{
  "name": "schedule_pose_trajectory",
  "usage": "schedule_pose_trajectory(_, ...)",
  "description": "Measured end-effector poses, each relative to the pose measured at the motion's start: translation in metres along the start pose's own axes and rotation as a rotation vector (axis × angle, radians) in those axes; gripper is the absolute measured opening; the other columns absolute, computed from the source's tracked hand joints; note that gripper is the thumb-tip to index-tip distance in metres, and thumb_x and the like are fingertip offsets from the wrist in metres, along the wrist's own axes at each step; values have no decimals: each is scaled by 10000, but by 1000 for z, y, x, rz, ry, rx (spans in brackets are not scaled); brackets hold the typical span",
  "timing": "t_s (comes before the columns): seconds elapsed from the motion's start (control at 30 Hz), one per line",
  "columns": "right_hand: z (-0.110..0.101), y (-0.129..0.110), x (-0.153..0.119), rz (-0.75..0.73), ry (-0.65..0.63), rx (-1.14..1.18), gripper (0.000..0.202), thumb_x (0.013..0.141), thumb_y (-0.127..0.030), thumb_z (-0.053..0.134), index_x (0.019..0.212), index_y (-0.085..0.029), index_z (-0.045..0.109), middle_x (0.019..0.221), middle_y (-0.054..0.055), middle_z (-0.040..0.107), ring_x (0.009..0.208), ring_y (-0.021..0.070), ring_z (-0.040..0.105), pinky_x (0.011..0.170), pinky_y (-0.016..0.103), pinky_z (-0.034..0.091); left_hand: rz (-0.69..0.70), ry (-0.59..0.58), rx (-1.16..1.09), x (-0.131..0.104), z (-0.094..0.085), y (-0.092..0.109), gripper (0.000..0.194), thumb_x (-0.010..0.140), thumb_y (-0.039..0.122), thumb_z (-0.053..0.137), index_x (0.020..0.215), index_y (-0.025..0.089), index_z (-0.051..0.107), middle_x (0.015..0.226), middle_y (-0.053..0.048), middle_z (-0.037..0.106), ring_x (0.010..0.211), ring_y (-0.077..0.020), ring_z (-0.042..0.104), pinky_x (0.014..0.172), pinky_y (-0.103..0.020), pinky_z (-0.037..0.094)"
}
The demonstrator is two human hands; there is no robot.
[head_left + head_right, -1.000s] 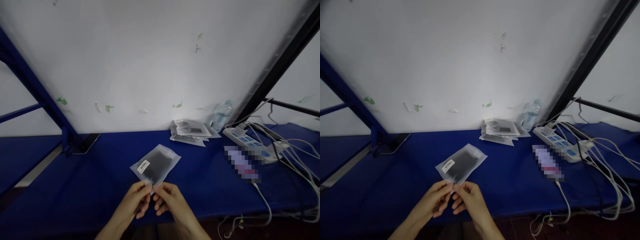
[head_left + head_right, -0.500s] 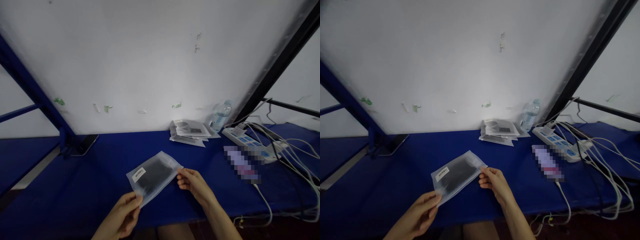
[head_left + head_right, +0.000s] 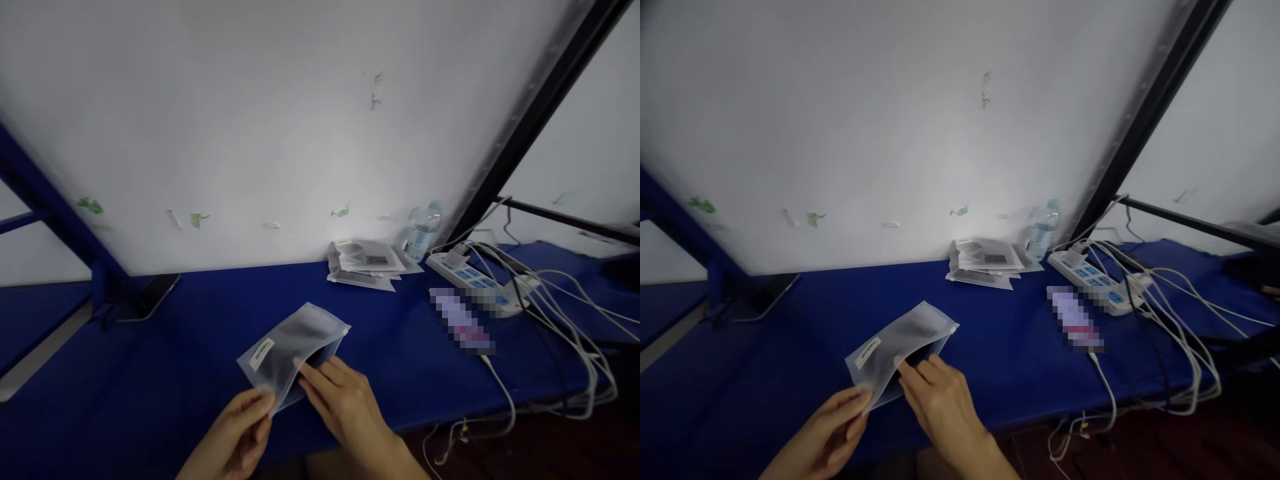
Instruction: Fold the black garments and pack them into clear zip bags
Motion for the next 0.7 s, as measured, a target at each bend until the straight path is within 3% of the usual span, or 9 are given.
schedule_pose_trajectory(0.1, 11, -2, 7, -42, -143, -188, 542, 910, -139, 470, 1438, -211, 370, 750, 44, 664, 628, 179, 600, 537, 266, 447, -24, -14, 7, 2, 0, -3, 517, 604, 615, 778, 608, 186, 490, 418, 85, 450, 252, -24, 327, 240, -134, 170)
schedule_pose_trajectory(0.2, 21, 3, 15, -57, -189, -244, 525, 880, -89, 491, 1387, -207, 427, 839, 60, 683, 661, 187, 624, 537, 261, 450, -83, -75, -12, 4, 6, 0, 543, 553, 653, 781, 649, 182, 530, 482, 48, 544, 269, -68, 426, 223, -160, 271)
schedule_pose_trajectory(0.3, 23, 6, 18, -65, -133, -160, 365, 902, -97, 465, 1234, -218, 559, 903, 54, 681, 792, 203, 632, 628, 276, 480, -147, -87, -82, 4, 11, 11, 566, 689, 682, 667, 881, 151, 628, 799, -90, 708, 553, -231, 683, 365, -285, 521)
schedule_pose_trajectory(0.37, 18, 6, 16, -70, -96, -52, 356, 895, -77, 454, 1190, -228, 584, 915, 39, 667, 827, 188, 616, 675, 269, 485, -142, 17, -154, 5, 10, 20, 545, 813, 613, 587, 1079, 138, 613, 970, -139, 711, 767, -300, 719, 511, -364, 594)
schedule_pose_trajectory(0.47, 4, 2, 6, -94, -54, 78, 393, 882, -78, 465, 1234, -227, 560, 865, 25, 639, 786, 159, 585, 670, 247, 474, -66, 258, -200, 12, 2, 35, 426, 879, 432, 600, 1187, 139, 580, 936, -123, 720, 750, -267, 720, 585, -367, 607)
schedule_pose_trajectory(0.57, -4, -1, -6, -141, -20, 64, 408, 890, -104, 476, 1280, -212, 524, 818, 21, 624, 730, 154, 556, 646, 255, 459, 19, 443, -196, 34, -12, 57, 388, 909, 324, 576, 1230, 107, 556, 894, -124, 721, 655, -226, 714, 531, -304, 596)
schedule_pose_trajectory(0.63, 0, -3, -15, -162, -1, -19, 414, 883, -94, 483, 1283, -196, 517, 815, 25, 629, 726, 162, 545, 658, 276, 455, 163, 424, -191, 57, -24, 82, 371, 958, 282, 487, 1289, 116, 505, 926, -126, 714, 630, -203, 714, 485, -267, 584)
schedule_pose_trajectory(0.7, 9, -3, -23, -151, 20, -119, 386, 867, -89, 502, 1241, -177, 544, 803, 29, 629, 731, 174, 537, 672, 297, 456, 261, 320, -192, 82, -36, 110, 409, 975, 293, 456, 1365, 178, 412, 946, -104, 707, 595, -185, 709, 426, -245, 566)
Point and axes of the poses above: each hand's wrist, its own x-axis towards the middle knuckle, its own z-axis out of the palm, y = z × x, the point moved 3 cm from there along x, towards the middle knuckle
